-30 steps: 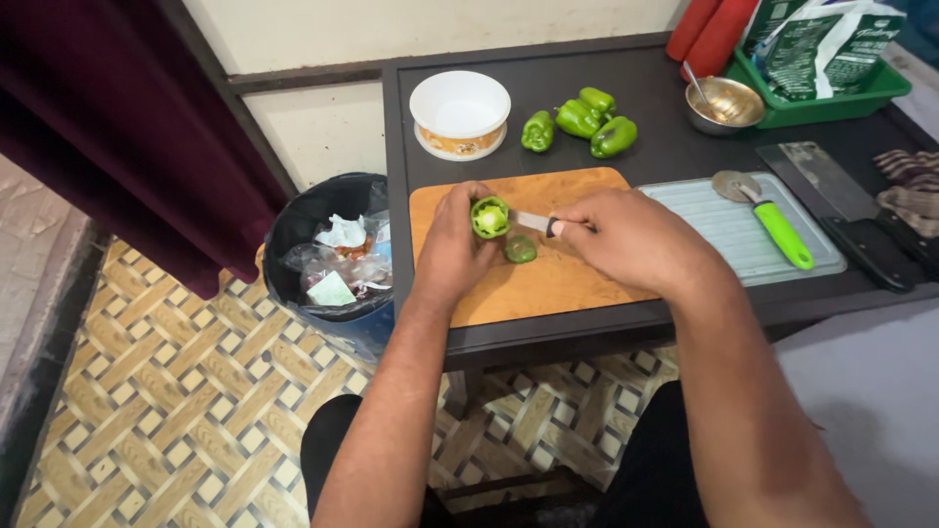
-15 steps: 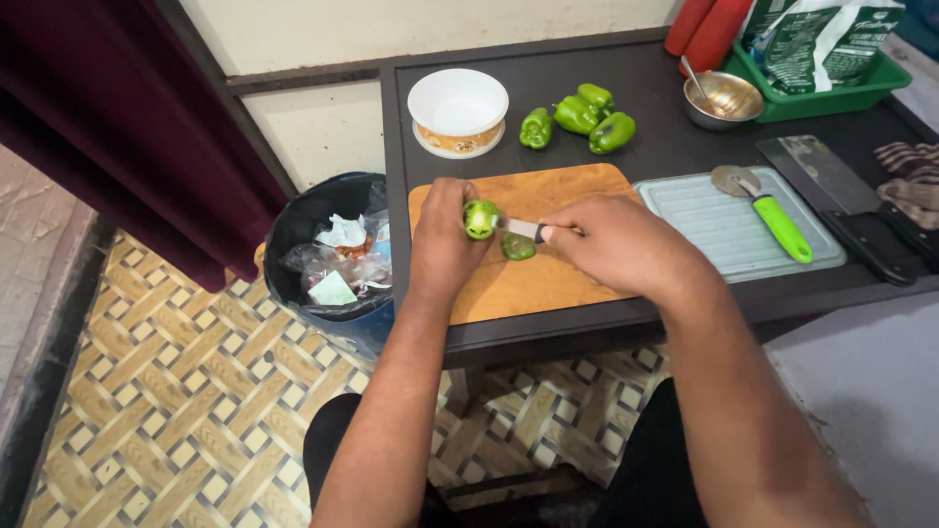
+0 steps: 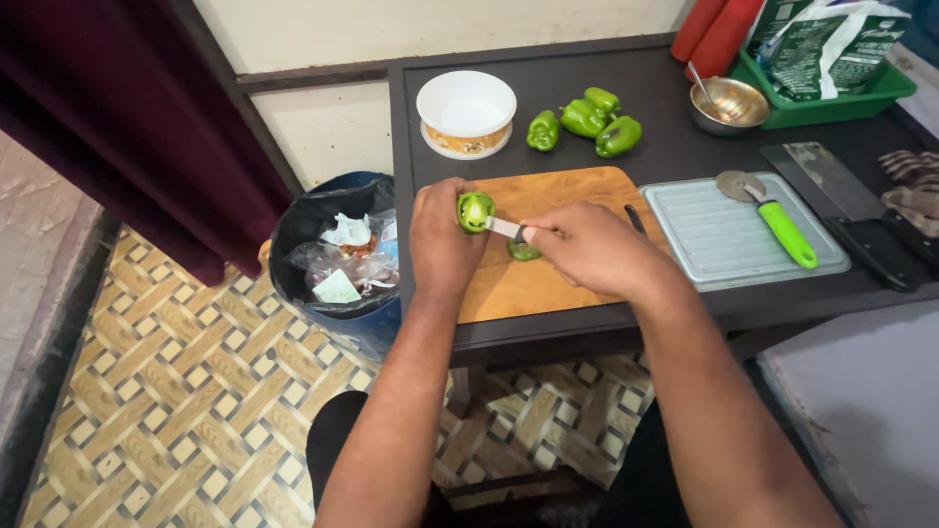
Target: The person chops green peppers on a wooden board using a knife, occasionally discarding scraps into a nearby bin.
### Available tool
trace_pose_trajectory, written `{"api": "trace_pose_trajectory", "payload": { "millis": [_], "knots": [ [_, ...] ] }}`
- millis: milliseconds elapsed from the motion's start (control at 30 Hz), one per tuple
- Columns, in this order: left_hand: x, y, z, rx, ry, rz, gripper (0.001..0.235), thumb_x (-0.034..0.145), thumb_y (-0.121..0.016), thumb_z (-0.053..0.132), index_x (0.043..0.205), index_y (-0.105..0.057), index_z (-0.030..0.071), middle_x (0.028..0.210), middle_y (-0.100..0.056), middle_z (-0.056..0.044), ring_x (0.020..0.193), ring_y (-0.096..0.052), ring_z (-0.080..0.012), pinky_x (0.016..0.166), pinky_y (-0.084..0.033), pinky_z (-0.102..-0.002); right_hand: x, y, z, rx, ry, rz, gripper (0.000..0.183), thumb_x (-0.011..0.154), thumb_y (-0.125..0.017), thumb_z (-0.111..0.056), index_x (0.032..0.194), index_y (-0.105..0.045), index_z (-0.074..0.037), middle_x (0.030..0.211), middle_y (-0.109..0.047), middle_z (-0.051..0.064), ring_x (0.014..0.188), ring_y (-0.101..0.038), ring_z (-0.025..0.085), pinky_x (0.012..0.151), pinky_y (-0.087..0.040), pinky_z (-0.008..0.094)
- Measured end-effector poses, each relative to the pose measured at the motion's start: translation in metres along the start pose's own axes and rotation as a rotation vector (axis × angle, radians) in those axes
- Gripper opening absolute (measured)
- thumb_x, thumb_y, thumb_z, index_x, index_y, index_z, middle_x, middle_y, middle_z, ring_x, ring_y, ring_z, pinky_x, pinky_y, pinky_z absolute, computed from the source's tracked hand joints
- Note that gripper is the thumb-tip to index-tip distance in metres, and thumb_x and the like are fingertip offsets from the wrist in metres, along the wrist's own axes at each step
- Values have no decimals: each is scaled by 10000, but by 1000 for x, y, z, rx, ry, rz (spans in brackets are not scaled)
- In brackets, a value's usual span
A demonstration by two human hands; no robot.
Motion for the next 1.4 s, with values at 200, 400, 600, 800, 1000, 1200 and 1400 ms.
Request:
{"api": "trace_pose_trajectory", "payload": {
  "millis": [200, 400, 600, 800, 1000, 1200, 1400],
  "knots": [
    [2, 12, -3, 108, 151, -15, 452, 702, -951, 234, 972, -621, 84, 942, -689, -87, 933, -642, -347, 772, -501, -470, -9, 11, 9, 116, 40, -150, 381, 997, -543, -375, 963, -774, -75, 485, -502, -16, 444, -459, 94, 453, -393, 316],
    [0, 29, -2, 37, 77, 50, 508, 746, -926, 198, 1066, -554, 66, 1002, -645, -103, 981, -612, -357, 830, -492, -474, -15, 18, -6, 89, 21, -132, 355, 983, -589, -385, 1024, -790, -95, 497, -553, 31, 457, -479, 112, 469, -396, 315],
    [-5, 79, -58, 178, 217, -4, 637, 687, -948, 223, 1141, -534, 56, 1033, -655, -135, 963, -602, -400, 796, -478, -498, -14, 7, -65, -124, 439, 216, 348, 906, -706, -337, 1166, -764, -114, 955, -784, 115, 772, -747, 246, 690, -561, 355],
    [-14, 122, -110, 274, 380, -97, 587, 706, -931, 205, 1135, -543, 102, 1032, -688, -121, 1020, -654, -385, 781, -510, -494, 20, -57, -121, -195, 598, 152, 295, 897, -716, -318, 1164, -781, -210, 1021, -775, 110, 917, -724, 333, 788, -564, 424],
    [-29, 140, -163, 344, 529, -167, 650, 662, -958, 260, 1136, -548, 90, 1009, -697, -152, 1014, -649, -403, 792, -509, -515, 63, -100, -139, -337, 548, 46, 303, 875, -704, -321, 1168, -780, -298, 954, -764, 113, 885, -707, 351, 751, -557, 462],
    [-41, 139, -210, 363, 559, -169, 689, 670, -960, 268, 1167, -528, 67, 1027, -703, -181, 1016, -653, -416, 807, -515, -517, 116, -142, -151, -404, 541, -2, 308, 872, -690, -311, 1168, -775, -316, 968, -764, 96, 881, -711, 348, 748, -568, 483],
    [-47, 132, -254, 461, 770, -262, 715, 723, -944, 364, 1180, -488, 57, 1046, -705, -199, 1006, -677, -409, 823, -524, -513, 140, -158, -146, -323, 492, 75, 287, 904, -682, -313, 1176, -771, -284, 950, -755, 137, 866, -702, 372, 742, -565, 498]
  ]
}}
Point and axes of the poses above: each hand's wrist, its own x-axis towards the middle knuckle, its own y-axis out of the back of the hand, z = x × y, the point moved 7 cm from there along x, towards the middle knuckle
